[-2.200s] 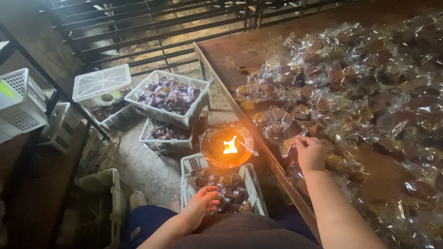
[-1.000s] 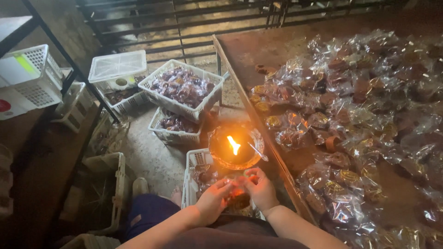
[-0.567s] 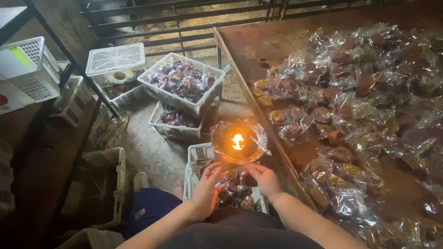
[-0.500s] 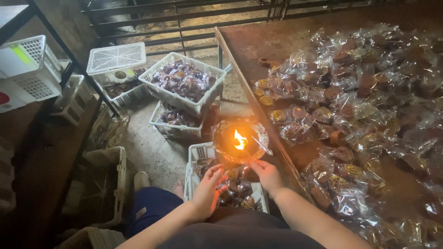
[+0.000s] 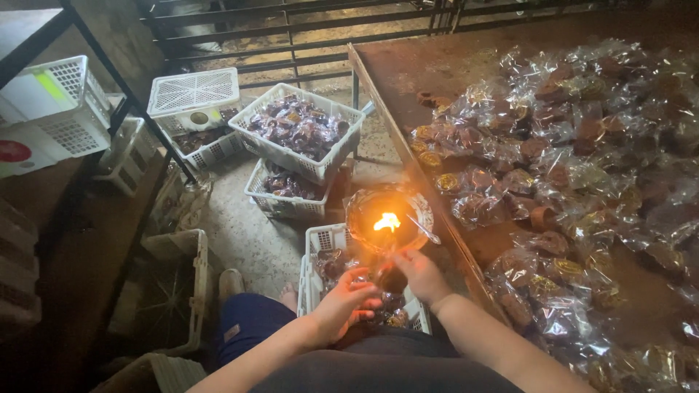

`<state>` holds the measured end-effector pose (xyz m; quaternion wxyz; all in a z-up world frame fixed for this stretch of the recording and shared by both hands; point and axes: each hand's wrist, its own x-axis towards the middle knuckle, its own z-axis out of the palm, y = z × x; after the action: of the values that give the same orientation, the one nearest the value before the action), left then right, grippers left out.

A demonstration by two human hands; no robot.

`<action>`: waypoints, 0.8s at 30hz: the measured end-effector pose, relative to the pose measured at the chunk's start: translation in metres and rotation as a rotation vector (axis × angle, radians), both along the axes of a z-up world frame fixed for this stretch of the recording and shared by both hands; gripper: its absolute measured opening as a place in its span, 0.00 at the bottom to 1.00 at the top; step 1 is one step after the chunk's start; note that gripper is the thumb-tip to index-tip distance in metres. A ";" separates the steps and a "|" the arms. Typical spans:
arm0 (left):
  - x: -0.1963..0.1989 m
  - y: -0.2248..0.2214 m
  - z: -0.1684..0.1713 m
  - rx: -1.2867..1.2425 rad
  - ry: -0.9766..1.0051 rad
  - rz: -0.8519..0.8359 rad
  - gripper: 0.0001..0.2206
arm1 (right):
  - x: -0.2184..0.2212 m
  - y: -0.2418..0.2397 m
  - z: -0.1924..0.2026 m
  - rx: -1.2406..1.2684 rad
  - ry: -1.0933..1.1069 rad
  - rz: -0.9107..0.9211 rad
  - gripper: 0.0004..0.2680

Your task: Sealing small plastic bags containing pastries by melting the edges over a candle flame.

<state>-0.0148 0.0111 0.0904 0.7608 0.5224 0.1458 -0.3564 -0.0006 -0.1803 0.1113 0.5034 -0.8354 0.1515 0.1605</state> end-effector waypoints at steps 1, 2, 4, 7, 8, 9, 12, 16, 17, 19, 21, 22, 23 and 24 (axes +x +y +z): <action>0.001 -0.002 -0.010 0.002 0.002 -0.005 0.35 | 0.002 -0.003 -0.021 0.002 0.002 -0.005 0.17; 0.002 -0.005 -0.021 0.051 -0.070 -0.050 0.20 | 0.001 -0.006 -0.042 0.109 -0.060 0.030 0.15; 0.001 -0.010 -0.034 0.100 -0.141 -0.109 0.08 | -0.004 -0.010 -0.056 0.218 -0.122 0.051 0.18; 0.000 -0.013 -0.038 0.177 -0.279 -0.028 0.05 | -0.015 -0.011 -0.043 0.168 0.055 -0.014 0.13; -0.001 -0.014 -0.036 0.107 -0.309 -0.054 0.07 | -0.018 -0.012 -0.048 0.340 0.100 -0.081 0.06; -0.002 -0.014 -0.035 0.036 -0.338 -0.080 0.10 | -0.020 -0.013 -0.051 0.512 0.143 -0.148 0.07; -0.005 -0.016 -0.029 -0.036 -0.263 -0.126 0.10 | -0.020 -0.022 -0.048 0.294 0.181 -0.076 0.12; -0.003 -0.018 -0.010 0.298 -0.201 -0.073 0.09 | -0.017 -0.047 -0.020 0.100 -0.062 0.012 0.14; -0.001 -0.015 -0.009 0.394 -0.110 -0.054 0.18 | -0.017 -0.056 -0.002 -0.010 -0.216 -0.037 0.11; 0.001 -0.010 -0.016 0.491 -0.014 -0.036 0.29 | -0.014 -0.089 0.003 -0.119 -0.365 -0.087 0.08; 0.007 -0.007 -0.030 0.497 -0.003 -0.041 0.27 | -0.002 -0.137 -0.018 -0.712 -0.486 -0.179 0.12; 0.007 -0.008 -0.035 0.497 -0.005 -0.038 0.27 | -0.009 -0.134 0.007 -0.710 -0.489 -0.178 0.12; 0.007 -0.008 -0.040 0.476 -0.041 -0.019 0.25 | -0.016 -0.130 0.031 -0.754 -0.061 -0.162 0.12; 0.007 -0.009 -0.046 0.454 -0.076 -0.003 0.23 | -0.024 -0.127 0.055 -0.778 0.369 -0.152 0.13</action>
<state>-0.0075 0.0016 0.0445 0.6281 0.6935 0.1928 -0.2958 -0.0248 -0.3074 0.1660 0.1259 -0.9066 0.3492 0.2006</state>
